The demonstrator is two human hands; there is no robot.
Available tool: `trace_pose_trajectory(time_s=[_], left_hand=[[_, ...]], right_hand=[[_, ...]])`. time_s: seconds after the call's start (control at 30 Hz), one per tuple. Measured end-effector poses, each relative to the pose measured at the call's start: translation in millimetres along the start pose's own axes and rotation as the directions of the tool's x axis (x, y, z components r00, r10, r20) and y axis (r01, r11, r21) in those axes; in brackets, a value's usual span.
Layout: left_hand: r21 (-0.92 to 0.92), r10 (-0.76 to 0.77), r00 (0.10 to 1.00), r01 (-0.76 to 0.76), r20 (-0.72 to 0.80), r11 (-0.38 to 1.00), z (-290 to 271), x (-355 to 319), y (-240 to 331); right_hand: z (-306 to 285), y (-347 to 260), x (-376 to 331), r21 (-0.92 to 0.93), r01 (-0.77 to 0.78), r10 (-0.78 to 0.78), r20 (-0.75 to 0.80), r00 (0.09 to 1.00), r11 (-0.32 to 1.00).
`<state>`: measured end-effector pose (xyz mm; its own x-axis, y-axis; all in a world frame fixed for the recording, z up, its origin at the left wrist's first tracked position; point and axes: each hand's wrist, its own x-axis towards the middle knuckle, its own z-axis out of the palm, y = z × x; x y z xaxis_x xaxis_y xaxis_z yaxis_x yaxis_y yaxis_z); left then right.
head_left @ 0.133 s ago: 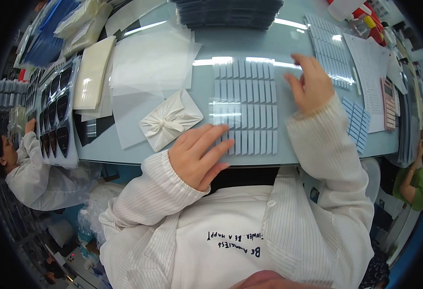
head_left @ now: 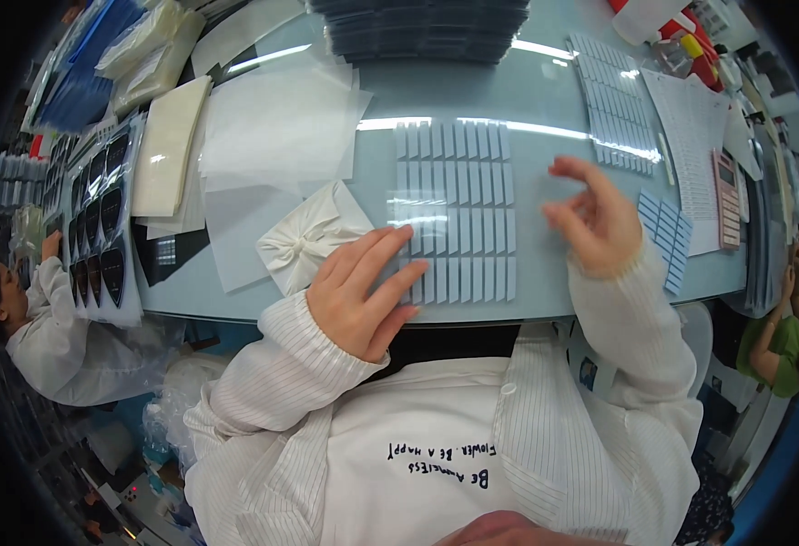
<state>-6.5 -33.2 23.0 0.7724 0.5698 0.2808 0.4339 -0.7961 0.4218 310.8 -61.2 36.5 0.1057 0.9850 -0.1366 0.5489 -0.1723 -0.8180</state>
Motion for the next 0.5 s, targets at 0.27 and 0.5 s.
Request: trace_pose_trajectory(time_s=[0.27, 0.5], left_hand=[[-0.026, -0.016, 1.000, 0.015, -0.027, 1.000, 6, 2, -2], [-0.030, -0.034, 0.998, 0.033, -0.046, 0.999, 5, 5, 2]], right_hand=[[8, -38, -58, 0.698, -0.489, 0.354, 0.344, 0.870, 0.524], [37, -19, -45, 0.243, -0.327, 0.248, 0.304, 0.920, 0.913]])
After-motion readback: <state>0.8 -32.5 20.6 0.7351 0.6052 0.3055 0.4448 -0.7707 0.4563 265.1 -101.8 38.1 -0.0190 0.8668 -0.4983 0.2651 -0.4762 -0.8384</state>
